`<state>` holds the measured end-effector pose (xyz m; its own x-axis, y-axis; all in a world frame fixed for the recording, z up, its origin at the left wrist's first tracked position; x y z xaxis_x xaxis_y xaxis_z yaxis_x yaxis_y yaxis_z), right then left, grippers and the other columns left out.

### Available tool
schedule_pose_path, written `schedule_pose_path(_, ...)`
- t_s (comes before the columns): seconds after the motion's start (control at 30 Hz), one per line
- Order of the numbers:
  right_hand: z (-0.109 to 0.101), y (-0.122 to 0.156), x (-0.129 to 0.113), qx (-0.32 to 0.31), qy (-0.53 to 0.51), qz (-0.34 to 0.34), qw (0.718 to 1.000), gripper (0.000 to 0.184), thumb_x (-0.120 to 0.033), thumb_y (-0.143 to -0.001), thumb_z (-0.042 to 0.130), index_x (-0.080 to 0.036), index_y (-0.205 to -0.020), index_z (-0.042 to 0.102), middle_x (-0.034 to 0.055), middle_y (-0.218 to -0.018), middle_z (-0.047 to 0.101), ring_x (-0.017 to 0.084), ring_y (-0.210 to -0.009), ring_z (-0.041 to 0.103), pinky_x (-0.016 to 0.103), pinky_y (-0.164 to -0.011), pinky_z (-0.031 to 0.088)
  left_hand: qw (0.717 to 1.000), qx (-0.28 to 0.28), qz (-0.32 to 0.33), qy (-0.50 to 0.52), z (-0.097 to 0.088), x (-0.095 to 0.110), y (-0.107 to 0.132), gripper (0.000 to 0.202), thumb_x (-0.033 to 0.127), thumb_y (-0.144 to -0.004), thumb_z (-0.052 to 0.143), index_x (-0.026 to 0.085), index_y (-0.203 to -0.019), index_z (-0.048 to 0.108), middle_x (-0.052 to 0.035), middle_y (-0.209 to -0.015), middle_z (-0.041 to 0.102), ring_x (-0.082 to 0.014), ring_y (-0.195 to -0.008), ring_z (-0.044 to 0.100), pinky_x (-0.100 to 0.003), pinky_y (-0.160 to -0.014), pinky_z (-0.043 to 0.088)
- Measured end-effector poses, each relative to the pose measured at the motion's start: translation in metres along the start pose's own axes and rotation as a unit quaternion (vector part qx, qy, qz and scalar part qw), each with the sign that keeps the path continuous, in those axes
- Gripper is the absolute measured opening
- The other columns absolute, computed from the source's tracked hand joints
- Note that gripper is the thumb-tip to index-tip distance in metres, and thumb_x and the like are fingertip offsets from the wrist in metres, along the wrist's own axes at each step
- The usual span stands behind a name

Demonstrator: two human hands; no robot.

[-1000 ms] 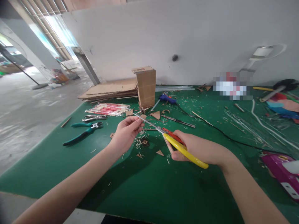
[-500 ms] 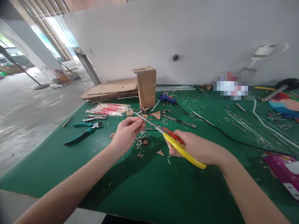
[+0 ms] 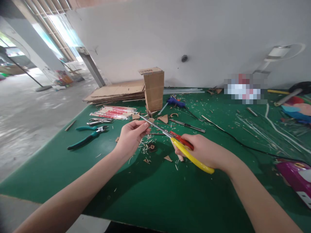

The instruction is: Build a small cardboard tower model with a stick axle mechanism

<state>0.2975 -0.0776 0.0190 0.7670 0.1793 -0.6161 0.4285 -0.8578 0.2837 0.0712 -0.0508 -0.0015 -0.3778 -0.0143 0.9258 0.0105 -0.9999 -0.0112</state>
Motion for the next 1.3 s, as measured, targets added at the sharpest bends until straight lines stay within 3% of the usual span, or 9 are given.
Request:
schedule_pose_path(0.17, -0.001, 0.0, -0.001, 0.02, 0.032, -0.003, 0.999, 0.032, -0.052, -0.083, 0.048, -0.026, -0.097, 0.06, 0.0026, -0.078, 0.065, 0.019, -0.066, 0.058, 0.032, -0.057, 0.042, 1.0, -0.003, 0.014, -0.02, -0.001, 0.002, -0.001, 0.016, 0.025, -0.068, 0.074, 0.012, -0.075, 0.067, -0.0028, -0.071, 0.064, -0.0099, -0.062, 0.06, -0.027, -0.066, 0.048)
schedule_pose_path(0.3, 0.003, 0.001, -0.003, 0.018, 0.041, -0.002, 0.999, 0.03, -0.052, -0.082, 0.049, -0.024, -0.084, 0.061, 0.0006, -0.066, 0.06, 0.016, -0.055, 0.053, 0.029, -0.051, 0.037, 1.0, 0.0, 0.013, -0.021, -0.002, 0.003, -0.001, 0.016, 0.025, -0.068, 0.074, 0.012, -0.076, 0.067, -0.0026, -0.071, 0.063, -0.0093, -0.061, 0.059, -0.027, -0.065, 0.047)
schedule_pose_path(0.5, 0.006, -0.002, 0.002, 0.094, 0.116, 0.019, 0.989, 0.036, -0.059, -0.079, 0.05, -0.024, -0.076, 0.058, -0.0017, -0.055, 0.053, 0.013, -0.045, 0.043, 0.028, -0.046, 0.029, 1.0, -0.007, 0.012, -0.019, -0.002, 0.006, 0.0, 0.017, 0.025, -0.069, 0.073, 0.013, -0.076, 0.065, -0.0031, -0.073, 0.064, -0.0091, -0.062, 0.058, -0.027, -0.067, 0.048)
schedule_pose_path(0.73, -0.006, -0.008, 0.019, 0.287, 0.163, 0.029, 0.944, 0.045, -0.067, -0.071, 0.054, -0.023, -0.075, 0.059, 0.0004, -0.055, 0.056, 0.014, -0.046, 0.045, 0.028, -0.046, 0.032, 0.996, -0.042, 0.032, -0.073, -0.001, 0.003, 0.0, 0.026, 0.022, -0.076, 0.065, 0.02, -0.102, 0.062, 0.0012, -0.075, 0.062, -0.0096, -0.069, 0.059, -0.025, -0.067, 0.048)
schedule_pose_path(0.87, -0.021, -0.005, 0.033, 0.396, 0.156, 0.063, 0.903, 0.05, -0.07, -0.067, 0.054, -0.022, -0.08, 0.062, 0.0028, -0.058, 0.059, 0.017, -0.049, 0.049, 0.029, -0.047, 0.033, 0.987, -0.059, 0.043, -0.141, 0.001, 0.002, -0.001, 0.018, 0.023, -0.078, 0.062, 0.016, -0.094, 0.064, -0.0006, -0.074, 0.063, -0.0101, -0.069, 0.061, -0.027, -0.07, 0.05)
schedule_pose_path(1.03, -0.037, -0.002, 0.05, 0.382, 0.208, 0.215, 0.875, 0.05, -0.069, -0.07, 0.051, -0.022, -0.081, 0.063, 0.0064, -0.055, 0.055, 0.019, -0.045, 0.045, 0.031, -0.045, 0.028, 0.98, -0.073, 0.038, -0.182, 0.003, 0.002, 0.001, 0.016, 0.024, -0.077, 0.064, 0.015, -0.09, 0.062, -0.0002, -0.07, 0.062, -0.0103, -0.065, 0.062, -0.027, -0.068, 0.052)
schedule_pose_path(1.17, -0.04, -0.005, 0.067, 0.358, 0.21, 0.251, 0.875, 0.045, -0.067, -0.069, 0.054, -0.023, -0.073, 0.062, 0.0079, -0.057, 0.055, 0.022, -0.048, 0.049, 0.032, -0.045, 0.028, 0.965, -0.108, 0.043, -0.236, 0.006, 0.001, 0.006, 0.017, 0.026, -0.079, 0.062, 0.014, -0.09, 0.061, -0.0017, -0.073, 0.063, -0.011, -0.066, 0.063, -0.026, -0.066, 0.053)
schedule_pose_path(1.23, -0.038, -0.008, 0.078, 0.347, 0.21, 0.242, 0.881, 0.043, -0.065, -0.072, 0.052, -0.023, -0.073, 0.06, 0.0091, -0.062, 0.057, 0.025, -0.053, 0.053, 0.033, -0.045, 0.03, 0.941, -0.149, 0.069, -0.297, 0.008, 0.002, 0.009, 0.017, 0.027, -0.08, 0.059, 0.015, -0.092, 0.061, -0.0028, -0.077, 0.064, -0.0112, -0.067, 0.062, -0.026, -0.064, 0.052)
schedule_pose_path(1.3, -0.036, -0.01, 0.088, 0.354, 0.221, 0.195, 0.887, 0.038, -0.059, -0.077, 0.049, -0.022, -0.077, 0.06, 0.0115, -0.07, 0.059, 0.028, -0.061, 0.057, 0.035, -0.046, 0.035, 0.888, -0.211, 0.121, -0.391, 0.01, 0.002, 0.013, 0.015, 0.026, -0.081, 0.057, 0.016, -0.092, 0.063, -0.0034, -0.082, 0.063, -0.0114, -0.068, 0.059, -0.025, -0.062, 0.05)
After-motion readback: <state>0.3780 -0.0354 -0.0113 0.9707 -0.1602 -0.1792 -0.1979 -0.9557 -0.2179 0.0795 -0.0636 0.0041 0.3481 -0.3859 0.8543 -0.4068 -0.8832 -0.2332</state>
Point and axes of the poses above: each hand's wrist, its own y-axis away from the middle knuckle, its own z-axis out of the palm, x = y × z, the point moved 2 cm from there along -y, towards the middle knuckle
